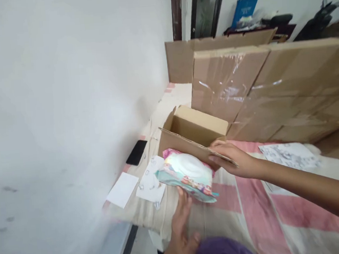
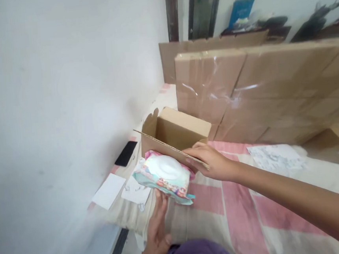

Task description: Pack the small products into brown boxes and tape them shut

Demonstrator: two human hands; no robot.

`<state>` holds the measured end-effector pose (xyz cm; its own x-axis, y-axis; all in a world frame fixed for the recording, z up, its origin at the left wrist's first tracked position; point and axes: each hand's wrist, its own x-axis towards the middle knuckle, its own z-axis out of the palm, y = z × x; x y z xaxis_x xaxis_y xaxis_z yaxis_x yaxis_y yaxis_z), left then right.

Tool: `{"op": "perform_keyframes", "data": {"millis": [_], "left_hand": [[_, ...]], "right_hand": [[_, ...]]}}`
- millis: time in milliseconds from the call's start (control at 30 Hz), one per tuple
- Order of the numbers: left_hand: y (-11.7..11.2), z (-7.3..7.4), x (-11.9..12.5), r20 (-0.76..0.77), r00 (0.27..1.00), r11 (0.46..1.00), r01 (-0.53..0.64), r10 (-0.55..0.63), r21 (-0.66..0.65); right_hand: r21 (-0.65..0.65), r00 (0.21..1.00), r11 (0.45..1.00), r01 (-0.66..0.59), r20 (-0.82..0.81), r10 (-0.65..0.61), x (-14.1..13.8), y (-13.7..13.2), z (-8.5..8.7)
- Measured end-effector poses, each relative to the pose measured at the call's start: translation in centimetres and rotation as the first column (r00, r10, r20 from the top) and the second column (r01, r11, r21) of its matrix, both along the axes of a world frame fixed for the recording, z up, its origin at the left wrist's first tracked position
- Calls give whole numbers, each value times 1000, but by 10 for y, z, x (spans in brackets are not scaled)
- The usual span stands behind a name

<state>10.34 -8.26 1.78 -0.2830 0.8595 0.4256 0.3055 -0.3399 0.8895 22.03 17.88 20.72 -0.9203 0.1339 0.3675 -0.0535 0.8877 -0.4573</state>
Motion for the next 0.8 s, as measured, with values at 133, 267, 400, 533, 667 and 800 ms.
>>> {"op": "perform_keyframes", "data": {"millis": [133, 267, 400, 533, 667, 800], "left_hand": [[-24, -32, 40, -94, 895, 878, 400, -436, -265], [-17, -22, 62, -19, 718, 626, 594, -696, -506], [-7, 9, 64, 75, 620, 446, 638, -781, -628], [2, 32, 63, 28, 592, 427, 612, -805, -666], [15, 48, 67, -279, 693, 735, 539, -665, -412], [42, 66, 63, -613, 666, 902, 368, -426, -227]], "right_hand": [[-144, 999, 989, 17, -28, -21, 82, -8, -48], [-155, 999, 987, 32, 18, -29, 132, -7, -67], [-16, 992, 998, -58, 114, 60, 153, -8, -62], [57, 964, 991, -118, 245, 101, 152, -12, -55], [243, 963, 959, -147, 257, 82, 147, -8, -52], [374, 987, 924, -80, 157, 22, 149, 3, -55]]}}
